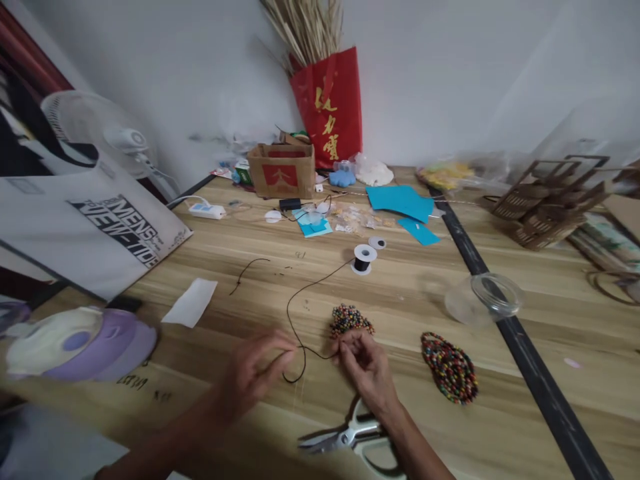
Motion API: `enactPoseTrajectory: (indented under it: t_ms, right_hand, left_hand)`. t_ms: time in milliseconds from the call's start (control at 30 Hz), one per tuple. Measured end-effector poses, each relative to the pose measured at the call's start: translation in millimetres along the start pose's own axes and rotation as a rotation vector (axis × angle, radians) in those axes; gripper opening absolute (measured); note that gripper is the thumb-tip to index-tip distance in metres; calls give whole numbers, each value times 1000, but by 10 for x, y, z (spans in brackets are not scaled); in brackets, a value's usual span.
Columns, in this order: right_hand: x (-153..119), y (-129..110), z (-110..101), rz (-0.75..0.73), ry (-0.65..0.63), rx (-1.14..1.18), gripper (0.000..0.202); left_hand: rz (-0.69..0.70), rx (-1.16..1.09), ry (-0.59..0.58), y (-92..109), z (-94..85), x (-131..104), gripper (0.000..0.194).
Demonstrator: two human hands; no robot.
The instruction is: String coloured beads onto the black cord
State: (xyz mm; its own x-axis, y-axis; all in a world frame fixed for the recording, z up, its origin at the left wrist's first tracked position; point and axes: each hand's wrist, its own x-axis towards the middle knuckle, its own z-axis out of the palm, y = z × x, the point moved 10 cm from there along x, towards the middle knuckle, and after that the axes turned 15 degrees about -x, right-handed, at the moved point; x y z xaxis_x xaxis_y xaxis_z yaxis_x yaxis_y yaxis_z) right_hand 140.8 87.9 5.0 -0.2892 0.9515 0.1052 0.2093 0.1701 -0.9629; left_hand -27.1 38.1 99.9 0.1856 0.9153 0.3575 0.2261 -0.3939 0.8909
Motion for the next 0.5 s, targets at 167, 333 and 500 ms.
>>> enactPoseTrajectory:
  t_ms: [167,333,500]
  right_hand:
    - [-24,78,-50,35,37,-100,26]
    - [-49,200,-68,38,15,-221,24]
    - [-51,231,-97,20,37,-269,23]
  left_hand:
    - [196,278,692,320,-1147,-995,10]
    - [223,539,1454,232,-2117,-2393,13]
    - [-306,937,1211,-101,-2948,-2641,24]
